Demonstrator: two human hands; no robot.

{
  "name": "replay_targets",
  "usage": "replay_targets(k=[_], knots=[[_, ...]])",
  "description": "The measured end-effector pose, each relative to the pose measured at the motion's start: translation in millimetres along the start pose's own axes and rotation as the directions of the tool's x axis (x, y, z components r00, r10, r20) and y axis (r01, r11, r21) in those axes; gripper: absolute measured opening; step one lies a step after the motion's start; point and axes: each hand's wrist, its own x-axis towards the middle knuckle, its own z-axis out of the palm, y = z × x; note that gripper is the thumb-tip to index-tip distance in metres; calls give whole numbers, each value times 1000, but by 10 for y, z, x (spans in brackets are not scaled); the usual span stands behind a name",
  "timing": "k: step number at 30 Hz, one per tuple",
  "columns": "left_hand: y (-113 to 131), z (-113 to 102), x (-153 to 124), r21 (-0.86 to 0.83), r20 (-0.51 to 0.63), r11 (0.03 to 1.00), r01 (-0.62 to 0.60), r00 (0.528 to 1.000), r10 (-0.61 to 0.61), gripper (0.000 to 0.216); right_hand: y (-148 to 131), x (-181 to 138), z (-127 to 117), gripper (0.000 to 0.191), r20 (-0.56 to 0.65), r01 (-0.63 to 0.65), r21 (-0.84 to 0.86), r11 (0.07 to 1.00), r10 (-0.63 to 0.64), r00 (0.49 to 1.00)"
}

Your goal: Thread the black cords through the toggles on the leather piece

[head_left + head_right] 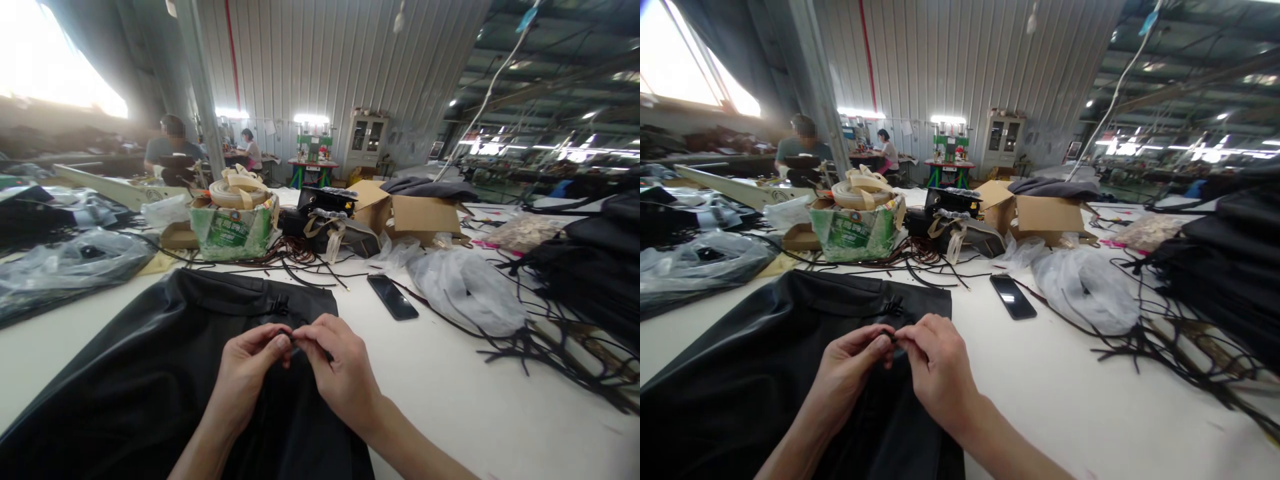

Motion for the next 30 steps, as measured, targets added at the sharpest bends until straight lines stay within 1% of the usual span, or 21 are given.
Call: replay_targets(k=[4, 7, 10, 13, 16, 20, 24, 27, 30], knots=[[1, 21, -3, 14, -29, 999, -34, 999, 34, 33, 17, -5, 12, 18, 54, 31, -105, 994, -26, 998], [18, 41, -4, 41, -32, 997, -60, 998, 62, 30, 17, -13, 18, 20, 84, 45, -130, 991, -34, 996], [35, 47, 4, 51, -19, 996, -73, 997, 74, 28, 4, -19, 11, 22, 77, 71, -122, 990, -62, 995], [33, 37, 15, 42, -24, 995, -95, 995, 96, 28, -25, -23, 1, 21, 82, 105, -158, 982, -93, 992], [11, 30, 22, 27, -30, 993, -115, 993, 116, 29, -61, -27, 3, 19, 87, 112, -190, 975, -97, 991], [-28, 36, 29, 17, -36, 995, -103, 994, 103, 31, -69, -55, 40, 19, 55, 107, -164, 981, -99, 994], [-49, 35, 40, 6, -13, 995, -95, 995, 95, 34, -25, -79, 77, 19, 27, 103, -143, 984, -101, 995], [-37, 37, 44, -30, -16, 995, -91, 996, 91, 35, -19, -53, 74, 21, 38, 132, -155, 979, -127, 991], [-4, 52, 38, -64, -36, 996, -59, 998, 56, 38, -51, -8, 58, 24, 53, 182, -215, 959, -175, 983]])
